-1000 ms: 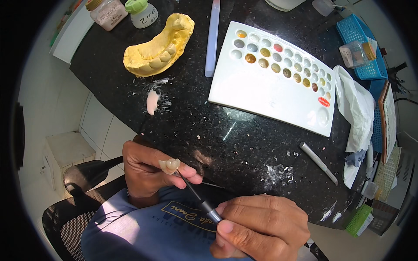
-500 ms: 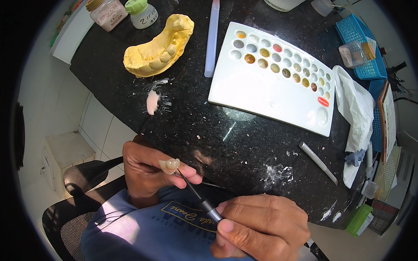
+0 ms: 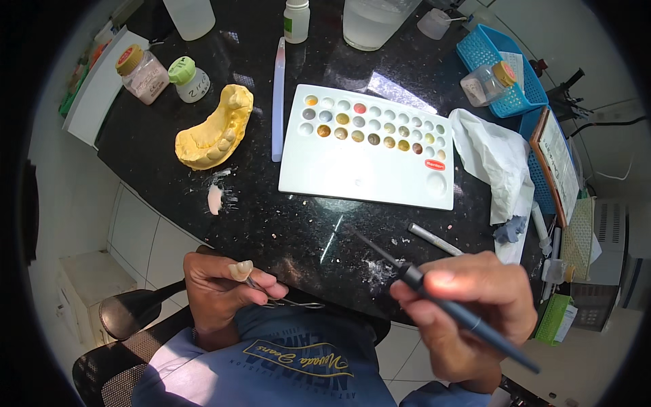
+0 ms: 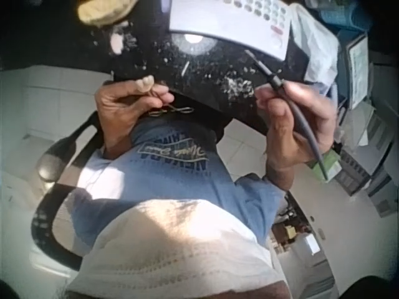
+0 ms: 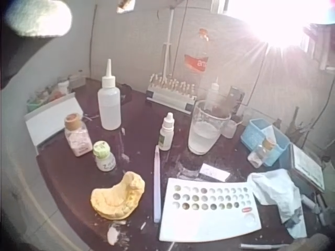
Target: Apply stains and glazes to a dental crown or prosthetic using a fine brush.
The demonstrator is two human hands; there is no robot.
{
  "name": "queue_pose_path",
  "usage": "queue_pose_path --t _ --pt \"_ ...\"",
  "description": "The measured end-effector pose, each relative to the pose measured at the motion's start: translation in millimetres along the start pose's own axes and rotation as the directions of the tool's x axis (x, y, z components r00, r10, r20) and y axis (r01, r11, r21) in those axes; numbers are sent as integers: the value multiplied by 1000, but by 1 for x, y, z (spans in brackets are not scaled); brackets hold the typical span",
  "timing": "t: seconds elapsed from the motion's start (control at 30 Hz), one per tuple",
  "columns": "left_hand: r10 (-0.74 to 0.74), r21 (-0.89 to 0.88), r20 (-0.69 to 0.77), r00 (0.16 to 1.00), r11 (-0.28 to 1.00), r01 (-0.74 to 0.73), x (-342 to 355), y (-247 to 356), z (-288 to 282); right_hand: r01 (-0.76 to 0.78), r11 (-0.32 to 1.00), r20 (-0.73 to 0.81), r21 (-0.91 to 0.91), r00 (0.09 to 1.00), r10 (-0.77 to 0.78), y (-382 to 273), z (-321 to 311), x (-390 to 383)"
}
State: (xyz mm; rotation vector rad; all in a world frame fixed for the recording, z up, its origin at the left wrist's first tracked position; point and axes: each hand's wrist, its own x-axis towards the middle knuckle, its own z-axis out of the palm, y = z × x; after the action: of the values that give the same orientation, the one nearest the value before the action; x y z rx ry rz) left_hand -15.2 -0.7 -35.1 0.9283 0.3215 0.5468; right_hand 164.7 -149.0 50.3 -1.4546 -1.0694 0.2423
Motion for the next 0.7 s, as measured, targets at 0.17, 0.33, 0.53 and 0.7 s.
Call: queue_pose_path --t 0.17,0.33,0.53,0.7 --pt "16 19 0 1000 1000 -16 -1 1 -1 -86 974 -88 -208 994 69 6 -10 67" --pt "-64 95 25 998 994 61 1 4 0 -95 983 51 -160 993 105 49 -16 112" --pt "-127 110 112 986 987 114 -1 6 -9 -202 966 153 -161 962 226 63 -2 125" --pt "-176 -10 76 981 984 178 -3 8 -7 -162 962 232 -218 949 213 64 -4 125"
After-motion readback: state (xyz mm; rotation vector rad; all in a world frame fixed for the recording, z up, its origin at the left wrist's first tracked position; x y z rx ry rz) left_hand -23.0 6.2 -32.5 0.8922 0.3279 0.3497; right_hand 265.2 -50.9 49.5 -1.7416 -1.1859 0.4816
